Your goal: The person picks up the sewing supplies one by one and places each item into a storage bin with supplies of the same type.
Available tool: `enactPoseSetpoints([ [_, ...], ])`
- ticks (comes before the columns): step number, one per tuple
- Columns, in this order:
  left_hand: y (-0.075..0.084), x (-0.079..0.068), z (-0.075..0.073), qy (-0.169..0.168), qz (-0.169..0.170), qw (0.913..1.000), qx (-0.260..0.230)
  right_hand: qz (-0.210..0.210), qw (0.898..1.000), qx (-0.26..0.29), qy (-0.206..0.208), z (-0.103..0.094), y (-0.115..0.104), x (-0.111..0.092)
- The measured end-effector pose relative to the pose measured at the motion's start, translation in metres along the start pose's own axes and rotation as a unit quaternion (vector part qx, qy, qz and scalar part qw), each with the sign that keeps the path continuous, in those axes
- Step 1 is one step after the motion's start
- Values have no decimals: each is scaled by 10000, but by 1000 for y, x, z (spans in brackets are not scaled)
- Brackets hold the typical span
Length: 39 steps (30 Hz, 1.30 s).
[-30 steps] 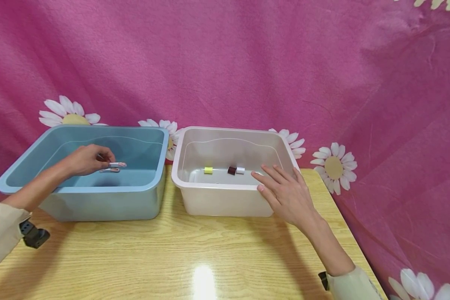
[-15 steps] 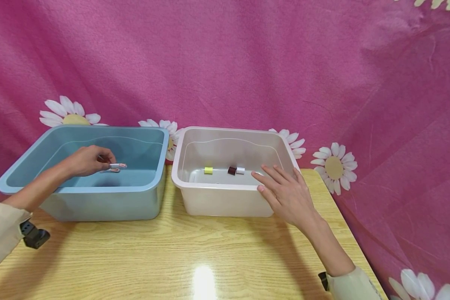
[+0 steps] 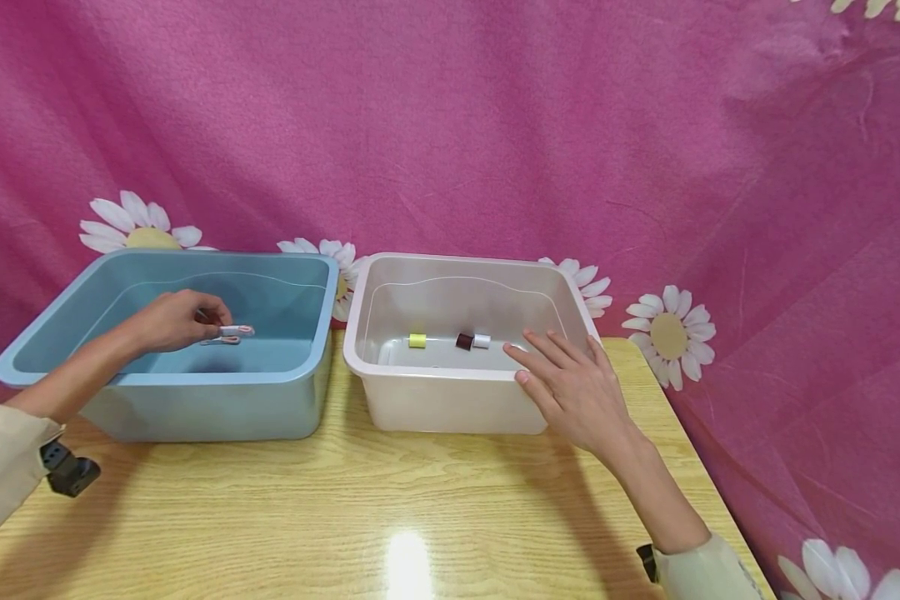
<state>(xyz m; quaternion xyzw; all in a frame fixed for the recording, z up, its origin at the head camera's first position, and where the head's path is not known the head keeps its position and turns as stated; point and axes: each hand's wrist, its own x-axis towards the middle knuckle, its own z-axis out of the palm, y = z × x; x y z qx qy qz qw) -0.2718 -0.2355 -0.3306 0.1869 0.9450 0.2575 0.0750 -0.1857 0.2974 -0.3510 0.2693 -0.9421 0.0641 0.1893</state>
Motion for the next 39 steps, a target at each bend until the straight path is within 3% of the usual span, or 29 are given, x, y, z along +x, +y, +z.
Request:
enactPoseSetpoints([
  [28,2,-6,-5,157,172,9997,73,42,10000,44,-42,-1,0,0],
  [39,11,-11,-12,236,224,9990,291,16,10000,33,-14,-1,0,0],
])
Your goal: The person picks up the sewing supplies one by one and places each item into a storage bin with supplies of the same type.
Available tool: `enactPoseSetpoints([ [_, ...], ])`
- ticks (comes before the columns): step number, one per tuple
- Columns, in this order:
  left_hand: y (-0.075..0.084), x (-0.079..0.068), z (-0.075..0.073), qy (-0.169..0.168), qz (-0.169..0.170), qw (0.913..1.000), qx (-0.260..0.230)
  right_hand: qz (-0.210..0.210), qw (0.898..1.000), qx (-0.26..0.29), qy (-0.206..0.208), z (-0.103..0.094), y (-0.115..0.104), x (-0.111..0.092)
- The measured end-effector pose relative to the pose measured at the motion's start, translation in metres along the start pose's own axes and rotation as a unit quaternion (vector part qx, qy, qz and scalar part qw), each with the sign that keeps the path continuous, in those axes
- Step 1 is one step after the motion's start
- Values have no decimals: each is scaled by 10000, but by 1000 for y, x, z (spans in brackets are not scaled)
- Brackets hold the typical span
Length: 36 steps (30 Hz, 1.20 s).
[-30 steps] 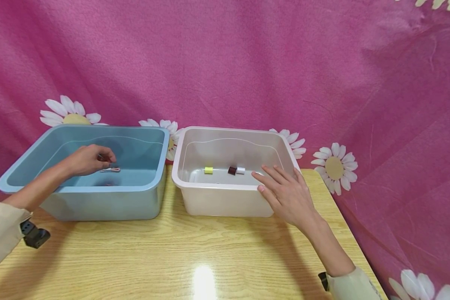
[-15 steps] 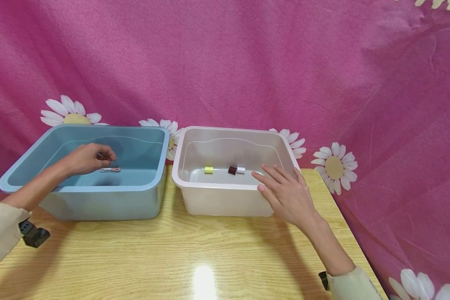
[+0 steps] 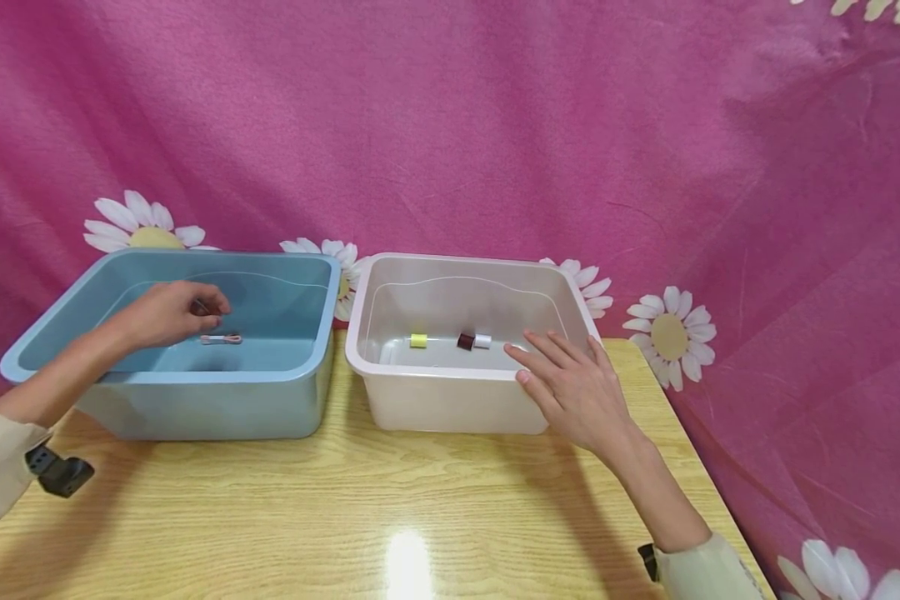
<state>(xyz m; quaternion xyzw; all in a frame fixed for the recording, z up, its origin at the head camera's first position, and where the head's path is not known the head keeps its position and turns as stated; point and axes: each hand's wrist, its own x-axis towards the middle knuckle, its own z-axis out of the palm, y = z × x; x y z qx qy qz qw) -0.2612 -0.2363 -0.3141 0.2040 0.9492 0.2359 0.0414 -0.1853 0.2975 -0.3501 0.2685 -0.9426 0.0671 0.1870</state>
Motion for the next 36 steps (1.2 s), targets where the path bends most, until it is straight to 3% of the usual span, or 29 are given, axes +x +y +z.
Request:
enactPoseSetpoints([
  [21,27,-19,-9,426,375,9983,124,40,10000,-9,-75,0,0,-1],
  [36,44,-30,-11,536,590,9963,311,61,9999,-41,-106,-1,-1,-1],
])
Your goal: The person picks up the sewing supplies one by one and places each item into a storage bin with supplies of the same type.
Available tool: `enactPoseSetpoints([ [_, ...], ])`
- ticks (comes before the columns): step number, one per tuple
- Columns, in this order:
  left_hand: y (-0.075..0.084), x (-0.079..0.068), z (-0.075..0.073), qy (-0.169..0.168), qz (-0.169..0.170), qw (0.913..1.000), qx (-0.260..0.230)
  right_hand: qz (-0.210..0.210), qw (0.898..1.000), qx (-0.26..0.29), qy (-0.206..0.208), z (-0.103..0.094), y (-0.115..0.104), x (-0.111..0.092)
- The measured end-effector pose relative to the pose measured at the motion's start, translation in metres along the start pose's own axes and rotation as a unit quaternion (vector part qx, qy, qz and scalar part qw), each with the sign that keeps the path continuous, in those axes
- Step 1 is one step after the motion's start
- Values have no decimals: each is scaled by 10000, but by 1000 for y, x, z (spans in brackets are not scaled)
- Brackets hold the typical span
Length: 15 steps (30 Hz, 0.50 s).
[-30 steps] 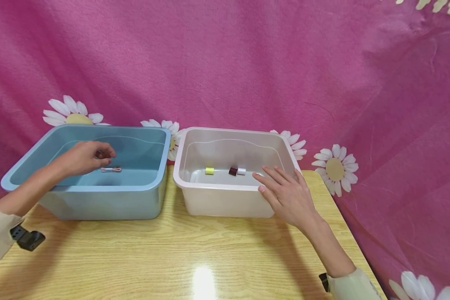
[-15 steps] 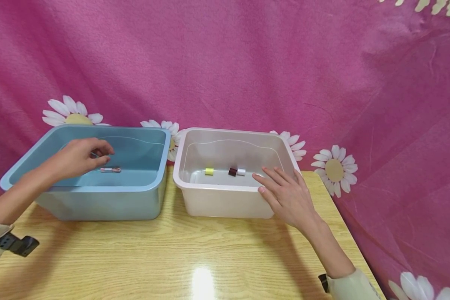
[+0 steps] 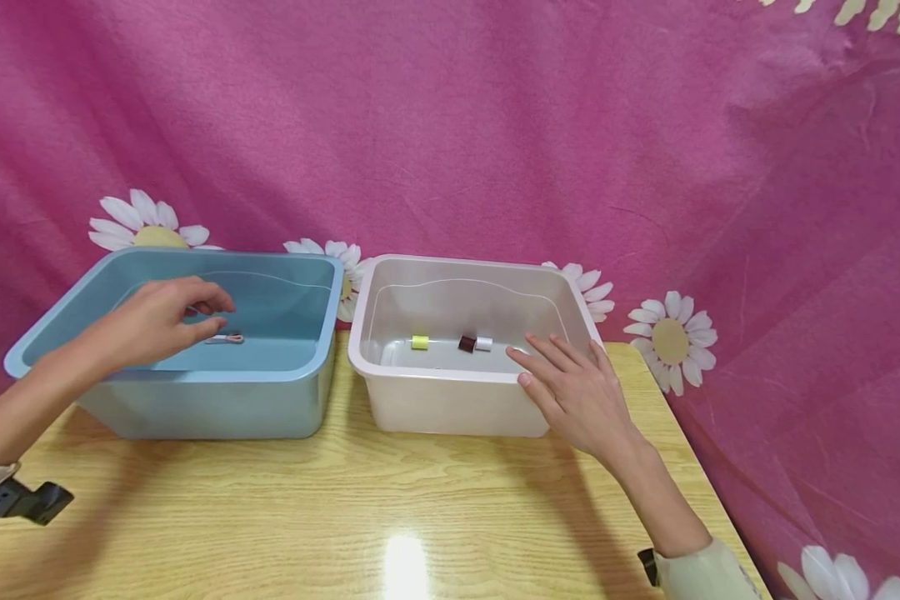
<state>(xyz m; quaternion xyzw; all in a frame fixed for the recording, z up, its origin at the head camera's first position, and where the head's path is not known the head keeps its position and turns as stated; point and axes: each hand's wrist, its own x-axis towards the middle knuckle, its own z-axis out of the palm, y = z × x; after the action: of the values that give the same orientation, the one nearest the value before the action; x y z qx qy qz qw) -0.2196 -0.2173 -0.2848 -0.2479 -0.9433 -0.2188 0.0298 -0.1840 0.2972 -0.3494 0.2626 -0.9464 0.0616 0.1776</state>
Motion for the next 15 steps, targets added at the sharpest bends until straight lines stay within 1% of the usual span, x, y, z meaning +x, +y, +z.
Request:
enactPoseSetpoints([
  [9,10,-6,1,146,102,9998,-15,-10,10000,10,-44,0,1,2],
  [15,20,-8,4,67,211,9997,39,5,10000,-26,-52,-2,3,0],
])
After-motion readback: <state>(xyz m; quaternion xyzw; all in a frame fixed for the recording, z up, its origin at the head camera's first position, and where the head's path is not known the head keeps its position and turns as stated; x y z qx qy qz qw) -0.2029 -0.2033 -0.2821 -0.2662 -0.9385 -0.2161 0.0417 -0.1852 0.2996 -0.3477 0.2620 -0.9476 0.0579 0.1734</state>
